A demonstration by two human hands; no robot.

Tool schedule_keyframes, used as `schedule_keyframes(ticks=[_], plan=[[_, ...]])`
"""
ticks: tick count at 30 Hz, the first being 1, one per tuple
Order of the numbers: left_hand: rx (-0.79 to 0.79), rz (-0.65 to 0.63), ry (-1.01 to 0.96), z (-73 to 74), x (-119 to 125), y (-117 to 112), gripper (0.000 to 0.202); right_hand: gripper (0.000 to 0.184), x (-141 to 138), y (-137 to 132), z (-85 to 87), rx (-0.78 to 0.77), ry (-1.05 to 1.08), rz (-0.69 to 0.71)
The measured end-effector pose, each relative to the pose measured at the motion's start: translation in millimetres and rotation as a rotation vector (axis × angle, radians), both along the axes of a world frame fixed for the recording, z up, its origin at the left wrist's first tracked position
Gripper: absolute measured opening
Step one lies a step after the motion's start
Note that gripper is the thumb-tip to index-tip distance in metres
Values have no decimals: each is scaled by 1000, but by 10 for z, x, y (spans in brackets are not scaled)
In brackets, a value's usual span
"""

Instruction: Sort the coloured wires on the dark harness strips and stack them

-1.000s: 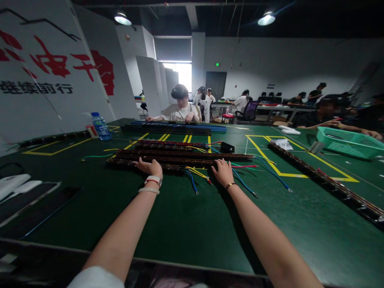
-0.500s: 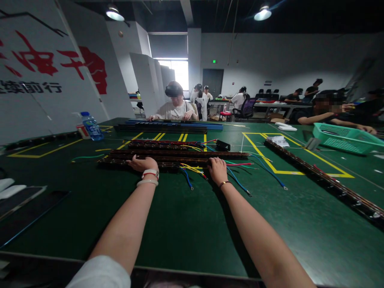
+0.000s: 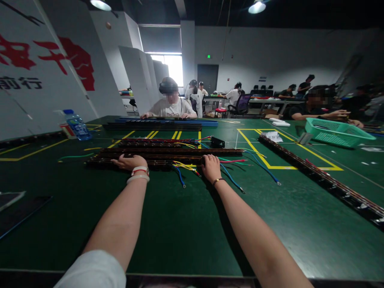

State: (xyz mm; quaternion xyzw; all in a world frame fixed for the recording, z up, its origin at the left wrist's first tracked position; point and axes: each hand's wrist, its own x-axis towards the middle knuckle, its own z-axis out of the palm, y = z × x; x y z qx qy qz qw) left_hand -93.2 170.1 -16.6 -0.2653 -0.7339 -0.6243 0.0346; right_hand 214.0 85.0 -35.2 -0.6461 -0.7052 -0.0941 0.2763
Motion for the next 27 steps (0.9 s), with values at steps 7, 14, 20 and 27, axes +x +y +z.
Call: schedule_keyframes(ticks=[7, 14, 20, 27], plan=[[8, -22, 4, -23, 11, 136, 29, 49, -19, 34, -29, -41, 4, 2], [22, -36, -26, 47, 69, 229, 27, 50, -60, 18, 7, -46, 53, 24], [37, 20, -42, 59, 92, 320, 26, 41, 24, -182, 426, 227, 171, 119], [17, 23, -50, 78, 116, 337, 28, 33, 1557, -897, 806, 443, -15, -141]])
